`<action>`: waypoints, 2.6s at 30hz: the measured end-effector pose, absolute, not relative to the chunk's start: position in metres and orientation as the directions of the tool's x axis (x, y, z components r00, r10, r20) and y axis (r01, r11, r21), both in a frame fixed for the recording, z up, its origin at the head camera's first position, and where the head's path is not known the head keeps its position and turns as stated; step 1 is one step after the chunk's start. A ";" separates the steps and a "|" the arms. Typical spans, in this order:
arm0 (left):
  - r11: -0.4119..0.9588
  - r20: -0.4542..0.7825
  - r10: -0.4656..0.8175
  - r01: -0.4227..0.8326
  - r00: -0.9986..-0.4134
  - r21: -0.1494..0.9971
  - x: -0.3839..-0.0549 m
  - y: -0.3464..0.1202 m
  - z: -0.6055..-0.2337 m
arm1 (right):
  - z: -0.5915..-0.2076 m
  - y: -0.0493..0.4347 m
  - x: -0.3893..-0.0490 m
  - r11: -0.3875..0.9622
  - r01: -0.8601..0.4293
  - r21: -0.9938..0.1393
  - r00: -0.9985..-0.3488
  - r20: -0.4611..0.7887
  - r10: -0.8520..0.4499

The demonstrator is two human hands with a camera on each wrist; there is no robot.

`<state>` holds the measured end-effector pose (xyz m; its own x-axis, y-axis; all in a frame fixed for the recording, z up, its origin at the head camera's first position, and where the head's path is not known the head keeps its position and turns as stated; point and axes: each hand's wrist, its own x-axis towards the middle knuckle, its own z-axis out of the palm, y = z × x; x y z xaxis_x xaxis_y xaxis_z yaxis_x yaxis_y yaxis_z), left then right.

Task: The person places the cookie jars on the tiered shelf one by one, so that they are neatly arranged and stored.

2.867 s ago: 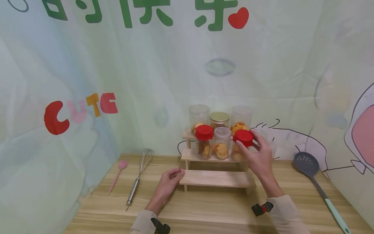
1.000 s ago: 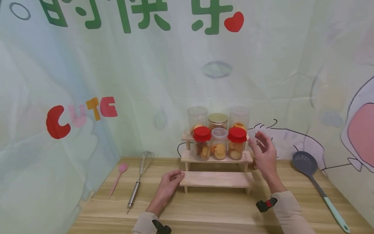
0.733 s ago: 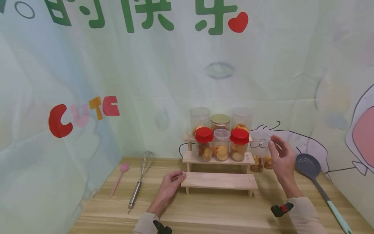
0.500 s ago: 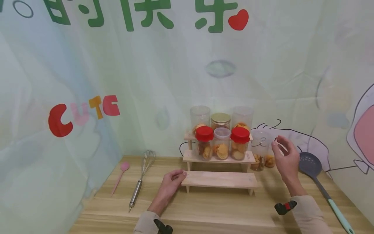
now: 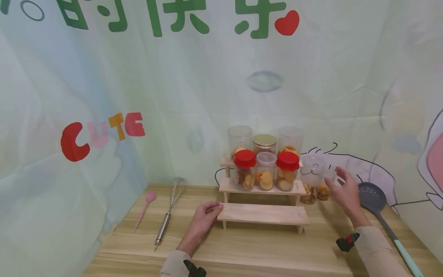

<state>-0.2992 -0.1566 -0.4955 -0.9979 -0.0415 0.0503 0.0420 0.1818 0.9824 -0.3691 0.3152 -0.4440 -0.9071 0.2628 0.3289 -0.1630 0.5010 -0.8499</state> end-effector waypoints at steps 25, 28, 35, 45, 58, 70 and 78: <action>0.168 0.037 -0.037 0.031 -0.999 0.985 -0.301 -0.155 -0.498 | -0.454 0.324 -0.352 0.510 -0.127 -0.851 -0.916 0.298 0.269; 0.174 0.039 -0.041 0.031 -0.998 0.984 -0.301 -0.155 -0.498 | -0.453 0.322 -0.343 0.539 -0.130 -0.832 -0.906 0.321 0.276; 0.181 0.044 -0.050 0.035 -0.998 0.983 -0.300 -0.156 -0.497 | -0.450 0.311 -0.325 0.596 -0.191 -0.780 -0.879 0.406 0.250; 0.192 0.046 -0.057 0.035 -0.997 0.981 -0.298 -0.163 -0.497 | -0.431 0.284 -0.319 0.608 -0.277 -0.744 -0.838 0.497 0.226; 0.170 0.055 -0.038 0.048 -0.998 0.984 -0.302 -0.157 -0.497 | -0.402 0.266 -0.292 0.577 -0.381 -0.723 -0.828 0.545 0.136; 0.177 0.060 -0.035 0.053 -0.998 0.983 -0.301 -0.158 -0.497 | -0.399 0.232 -0.281 0.508 -0.450 -0.735 -0.843 0.537 0.031; 0.181 0.054 -0.047 0.045 -0.997 0.982 -0.300 -0.158 -0.496 | -0.407 0.203 -0.286 0.460 -0.495 -0.737 -0.841 0.540 -0.040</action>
